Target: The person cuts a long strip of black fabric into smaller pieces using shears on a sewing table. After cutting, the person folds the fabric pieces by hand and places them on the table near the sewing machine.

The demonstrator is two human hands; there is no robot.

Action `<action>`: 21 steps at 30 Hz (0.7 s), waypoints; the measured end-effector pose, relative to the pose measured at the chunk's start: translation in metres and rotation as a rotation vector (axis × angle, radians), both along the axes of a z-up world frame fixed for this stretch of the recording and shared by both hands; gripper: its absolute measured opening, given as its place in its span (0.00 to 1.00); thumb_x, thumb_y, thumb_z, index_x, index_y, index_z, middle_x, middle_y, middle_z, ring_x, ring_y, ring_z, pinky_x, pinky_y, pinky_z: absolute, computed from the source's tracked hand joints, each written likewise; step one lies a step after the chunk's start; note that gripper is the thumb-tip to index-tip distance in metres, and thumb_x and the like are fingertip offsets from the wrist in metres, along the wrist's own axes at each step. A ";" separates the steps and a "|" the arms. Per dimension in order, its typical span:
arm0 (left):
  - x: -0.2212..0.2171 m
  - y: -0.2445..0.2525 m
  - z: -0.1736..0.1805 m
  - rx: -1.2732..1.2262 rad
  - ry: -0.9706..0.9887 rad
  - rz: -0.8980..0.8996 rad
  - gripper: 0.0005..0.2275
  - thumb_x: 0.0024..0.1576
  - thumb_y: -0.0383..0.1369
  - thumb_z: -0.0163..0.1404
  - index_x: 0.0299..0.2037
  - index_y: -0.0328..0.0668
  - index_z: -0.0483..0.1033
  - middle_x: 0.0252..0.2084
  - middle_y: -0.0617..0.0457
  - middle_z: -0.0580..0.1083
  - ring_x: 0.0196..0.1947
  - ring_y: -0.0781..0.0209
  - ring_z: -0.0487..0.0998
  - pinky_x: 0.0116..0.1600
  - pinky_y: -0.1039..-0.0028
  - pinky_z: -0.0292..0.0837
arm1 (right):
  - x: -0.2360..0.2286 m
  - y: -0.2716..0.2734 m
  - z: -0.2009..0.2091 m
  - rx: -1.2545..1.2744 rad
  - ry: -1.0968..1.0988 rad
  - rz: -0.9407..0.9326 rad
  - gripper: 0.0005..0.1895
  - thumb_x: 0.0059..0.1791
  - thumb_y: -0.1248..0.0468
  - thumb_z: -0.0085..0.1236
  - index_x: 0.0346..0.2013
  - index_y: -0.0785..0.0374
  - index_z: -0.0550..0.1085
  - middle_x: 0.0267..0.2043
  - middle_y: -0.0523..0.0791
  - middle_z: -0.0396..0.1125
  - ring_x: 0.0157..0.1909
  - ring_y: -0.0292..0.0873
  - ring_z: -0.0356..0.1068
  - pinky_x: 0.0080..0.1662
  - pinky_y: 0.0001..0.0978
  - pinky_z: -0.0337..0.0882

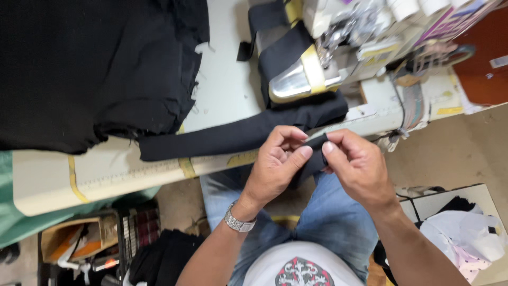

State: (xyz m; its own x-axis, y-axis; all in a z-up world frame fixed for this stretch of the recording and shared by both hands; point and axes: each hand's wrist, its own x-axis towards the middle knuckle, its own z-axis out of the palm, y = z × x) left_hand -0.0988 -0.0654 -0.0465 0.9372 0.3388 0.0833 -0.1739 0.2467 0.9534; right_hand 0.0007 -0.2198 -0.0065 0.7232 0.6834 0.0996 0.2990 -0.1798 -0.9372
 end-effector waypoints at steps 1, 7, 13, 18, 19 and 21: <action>0.009 0.005 0.011 0.210 -0.054 0.114 0.10 0.62 0.32 0.56 0.52 0.44 0.74 0.41 0.56 0.77 0.44 0.69 0.78 0.51 0.74 0.75 | 0.008 0.006 0.004 -0.049 0.025 -0.083 0.09 0.54 0.62 0.53 0.41 0.58 0.81 0.17 0.44 0.69 0.23 0.35 0.66 0.33 0.31 0.70; 0.066 0.038 0.058 1.210 -0.098 0.264 0.04 0.63 0.35 0.50 0.44 0.58 0.78 0.33 0.53 0.71 0.31 0.41 0.79 0.33 0.53 0.76 | 0.058 0.040 0.000 0.078 0.073 -0.204 0.11 0.57 0.65 0.48 0.52 0.68 0.73 0.21 0.46 0.67 0.24 0.35 0.67 0.29 0.25 0.67; 0.099 0.057 0.049 1.373 -0.085 0.362 0.01 0.59 0.37 0.54 0.37 0.58 0.78 0.33 0.57 0.68 0.33 0.45 0.79 0.33 0.57 0.74 | 0.074 0.036 -0.023 0.121 -0.123 -0.235 0.13 0.58 0.68 0.45 0.57 0.69 0.65 0.29 0.51 0.70 0.28 0.40 0.70 0.32 0.28 0.68; 0.104 0.065 0.048 1.294 -0.130 0.339 0.01 0.58 0.38 0.57 0.37 0.59 0.80 0.32 0.59 0.67 0.38 0.51 0.76 0.40 0.63 0.68 | 0.051 0.032 -0.016 0.112 -0.449 -0.207 0.16 0.58 0.71 0.45 0.61 0.74 0.67 0.34 0.57 0.71 0.32 0.48 0.69 0.35 0.38 0.70; 0.104 0.065 0.048 1.295 -0.130 0.335 0.02 0.58 0.38 0.57 0.38 0.59 0.80 0.33 0.58 0.67 0.38 0.51 0.76 0.40 0.63 0.68 | 0.049 0.035 -0.010 0.054 -0.566 -0.199 0.18 0.57 0.69 0.50 0.62 0.66 0.69 0.42 0.56 0.72 0.38 0.53 0.72 0.37 0.43 0.72; 0.105 0.066 0.048 1.296 -0.137 0.324 0.02 0.58 0.38 0.57 0.38 0.59 0.80 0.33 0.58 0.67 0.39 0.50 0.76 0.41 0.62 0.68 | 0.052 0.036 -0.008 -0.007 -0.683 -0.199 0.20 0.55 0.67 0.54 0.63 0.59 0.72 0.51 0.55 0.73 0.43 0.58 0.75 0.39 0.49 0.74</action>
State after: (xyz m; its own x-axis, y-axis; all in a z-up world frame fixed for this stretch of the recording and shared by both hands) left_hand 0.0063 0.0003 0.0019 0.7886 0.1481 0.5968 -0.1645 -0.8844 0.4368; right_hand 0.0527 -0.1836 -0.0147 0.6118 0.5476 0.5708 0.7800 -0.2973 -0.5507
